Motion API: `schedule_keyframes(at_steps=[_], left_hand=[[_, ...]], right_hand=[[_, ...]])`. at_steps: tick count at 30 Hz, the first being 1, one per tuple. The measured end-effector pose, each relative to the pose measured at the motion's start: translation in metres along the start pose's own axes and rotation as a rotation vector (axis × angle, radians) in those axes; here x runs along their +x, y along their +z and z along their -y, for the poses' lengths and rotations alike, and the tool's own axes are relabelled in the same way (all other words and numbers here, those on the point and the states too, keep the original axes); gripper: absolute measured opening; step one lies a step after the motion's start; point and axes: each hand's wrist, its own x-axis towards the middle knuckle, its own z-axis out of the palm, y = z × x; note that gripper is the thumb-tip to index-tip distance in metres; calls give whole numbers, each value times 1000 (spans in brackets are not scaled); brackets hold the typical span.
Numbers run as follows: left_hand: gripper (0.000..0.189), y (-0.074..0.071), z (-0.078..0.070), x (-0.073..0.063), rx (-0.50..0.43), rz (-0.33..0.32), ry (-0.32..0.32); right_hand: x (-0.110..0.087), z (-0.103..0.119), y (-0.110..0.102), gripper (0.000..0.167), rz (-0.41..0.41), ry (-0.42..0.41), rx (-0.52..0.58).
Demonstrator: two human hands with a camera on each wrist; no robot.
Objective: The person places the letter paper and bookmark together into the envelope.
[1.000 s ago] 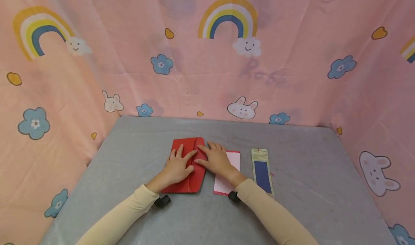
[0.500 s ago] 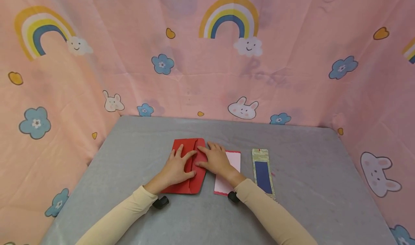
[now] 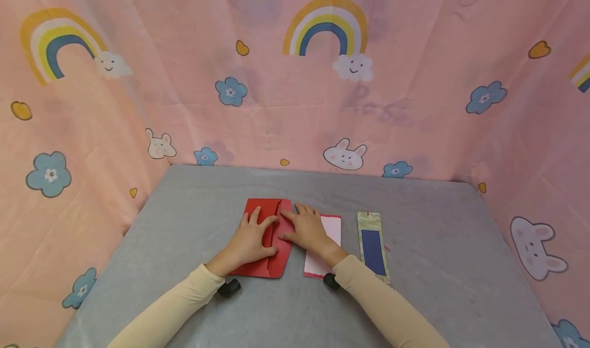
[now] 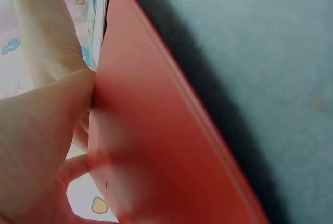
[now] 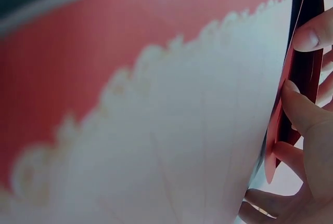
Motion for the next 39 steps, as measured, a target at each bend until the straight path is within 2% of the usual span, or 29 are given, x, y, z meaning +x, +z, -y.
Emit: schedule_keyframes(at_steps=[7, 14, 20, 23, 30, 39], left_hand=[[75, 1, 0, 1, 33, -2, -5], [57, 2, -3, 1, 59, -21, -25], [51, 1, -6, 1, 58, 13, -31], [53, 0, -6, 1, 51, 29, -35], [70, 1, -4, 1, 60, 18, -8], [72, 2, -4, 1, 41, 4, -10]], right_hand=[[1, 0, 1, 67, 6, 8, -4], [1, -1, 2, 66, 0, 10, -8], [0, 0, 1, 66, -11, 5, 2], [0, 0, 1, 65, -6, 8, 4], [0, 0, 0, 66, 0, 9, 12], [0, 0, 0, 67, 3, 3, 4]])
